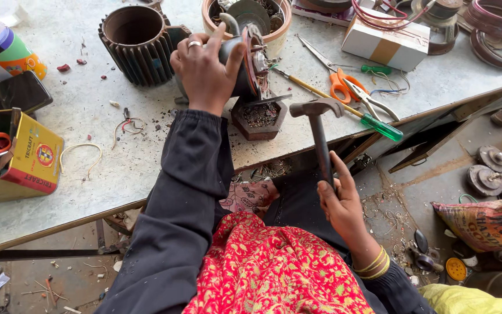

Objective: The person uses a hammer to strike a cylindrical electrical component held on a workbench, then switches to pliers to pull and adjust internal wires and metal parts. The person continues to manipulate the component with pliers while seated, working on the internal wiring.

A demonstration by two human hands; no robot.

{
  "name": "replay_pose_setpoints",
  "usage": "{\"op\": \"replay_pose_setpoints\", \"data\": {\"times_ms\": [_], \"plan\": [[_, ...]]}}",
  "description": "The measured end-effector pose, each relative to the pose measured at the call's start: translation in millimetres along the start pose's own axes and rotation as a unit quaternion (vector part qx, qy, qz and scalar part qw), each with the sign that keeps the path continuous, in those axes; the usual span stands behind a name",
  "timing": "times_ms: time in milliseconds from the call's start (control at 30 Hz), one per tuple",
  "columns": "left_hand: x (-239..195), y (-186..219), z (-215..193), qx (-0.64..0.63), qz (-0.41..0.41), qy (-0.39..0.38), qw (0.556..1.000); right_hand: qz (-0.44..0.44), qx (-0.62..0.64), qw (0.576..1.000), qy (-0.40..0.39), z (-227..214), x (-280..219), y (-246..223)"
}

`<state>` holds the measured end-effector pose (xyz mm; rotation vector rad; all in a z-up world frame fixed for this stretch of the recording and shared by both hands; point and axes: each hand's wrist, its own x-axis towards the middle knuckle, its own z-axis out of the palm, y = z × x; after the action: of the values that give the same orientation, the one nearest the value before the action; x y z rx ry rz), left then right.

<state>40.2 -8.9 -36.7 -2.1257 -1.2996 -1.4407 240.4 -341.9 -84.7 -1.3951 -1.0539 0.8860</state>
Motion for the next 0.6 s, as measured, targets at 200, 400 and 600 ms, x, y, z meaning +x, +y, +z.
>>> {"op": "replay_pose_setpoints", "data": {"times_ms": [200, 400, 600], "plan": [[-19.7, 6.5, -24.4, 0.026, 0.012, -0.009, 1.0, -0.036, -0.064, 0.997, 0.025, 11.9, -0.1, 3.3], [-45.8, 16.7, -68.9, -0.021, 0.074, -0.018, 0.997, -0.159, -0.255, 0.953, 0.032, 19.6, 11.0, -9.9], [-0.9, 1.9, -95.6, -0.057, 0.008, -0.227, 0.972, -0.12, -0.266, 0.956, 0.017, 33.4, 21.4, -17.8]]}}
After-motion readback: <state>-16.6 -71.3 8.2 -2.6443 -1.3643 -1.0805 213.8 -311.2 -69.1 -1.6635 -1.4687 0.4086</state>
